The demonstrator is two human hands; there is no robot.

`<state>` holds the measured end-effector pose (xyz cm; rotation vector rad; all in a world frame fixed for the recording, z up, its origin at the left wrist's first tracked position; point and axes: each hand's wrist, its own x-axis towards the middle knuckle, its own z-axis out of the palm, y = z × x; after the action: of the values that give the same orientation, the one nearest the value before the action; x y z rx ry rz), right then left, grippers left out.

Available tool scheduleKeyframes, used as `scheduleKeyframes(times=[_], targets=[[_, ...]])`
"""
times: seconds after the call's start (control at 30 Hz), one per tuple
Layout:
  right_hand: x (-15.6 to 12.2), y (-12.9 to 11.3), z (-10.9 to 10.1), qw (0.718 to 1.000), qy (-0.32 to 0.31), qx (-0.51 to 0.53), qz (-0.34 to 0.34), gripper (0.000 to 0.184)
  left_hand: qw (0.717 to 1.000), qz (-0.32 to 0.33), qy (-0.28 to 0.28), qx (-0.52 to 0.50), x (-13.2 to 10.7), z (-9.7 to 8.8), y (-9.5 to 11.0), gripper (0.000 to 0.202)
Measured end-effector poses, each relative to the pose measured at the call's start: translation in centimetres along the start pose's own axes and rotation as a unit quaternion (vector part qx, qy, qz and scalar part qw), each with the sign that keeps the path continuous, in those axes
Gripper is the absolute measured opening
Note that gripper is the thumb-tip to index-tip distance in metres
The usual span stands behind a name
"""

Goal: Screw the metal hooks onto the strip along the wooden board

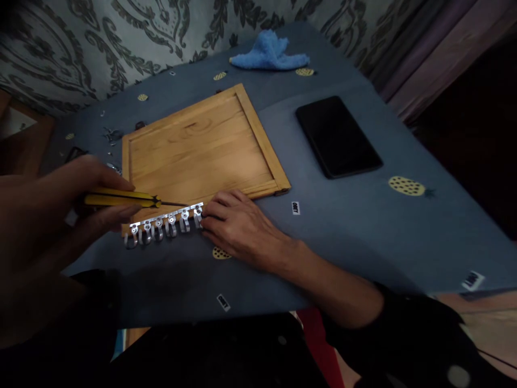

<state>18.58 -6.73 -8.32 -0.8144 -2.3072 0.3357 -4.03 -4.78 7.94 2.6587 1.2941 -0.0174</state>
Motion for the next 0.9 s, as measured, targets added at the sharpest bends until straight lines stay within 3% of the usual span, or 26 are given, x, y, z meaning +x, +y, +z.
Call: scheduleKeyframes(times=[0.1, 0.47, 0.73, 0.9], targets=[[0.04, -0.01, 0.03, 1.000, 0.000, 0.000, 0.002, 0.021, 0.999, 0.027, 0.027, 0.023, 0.39, 0.33, 0.25, 0.018], [0.13, -0.02, 0.18, 1.000, 0.004, -0.009, 0.004, 0.020, 0.998, 0.029, -0.035, 0.041, 0.43, 0.71, 0.51, 0.039], [0.22, -0.12, 0.07, 1.000, 0.007, 0.002, 0.003, 0.019, 0.998, 0.021, -0.060, 0.017, 0.41, 0.29, 0.78, 0.035], [0.21, -0.12, 0.02, 1.000, -0.001, 0.002, 0.007, 0.020, 0.998, 0.038, -0.038, 0.022, 0.52, 0.49, 1.00, 0.034]])
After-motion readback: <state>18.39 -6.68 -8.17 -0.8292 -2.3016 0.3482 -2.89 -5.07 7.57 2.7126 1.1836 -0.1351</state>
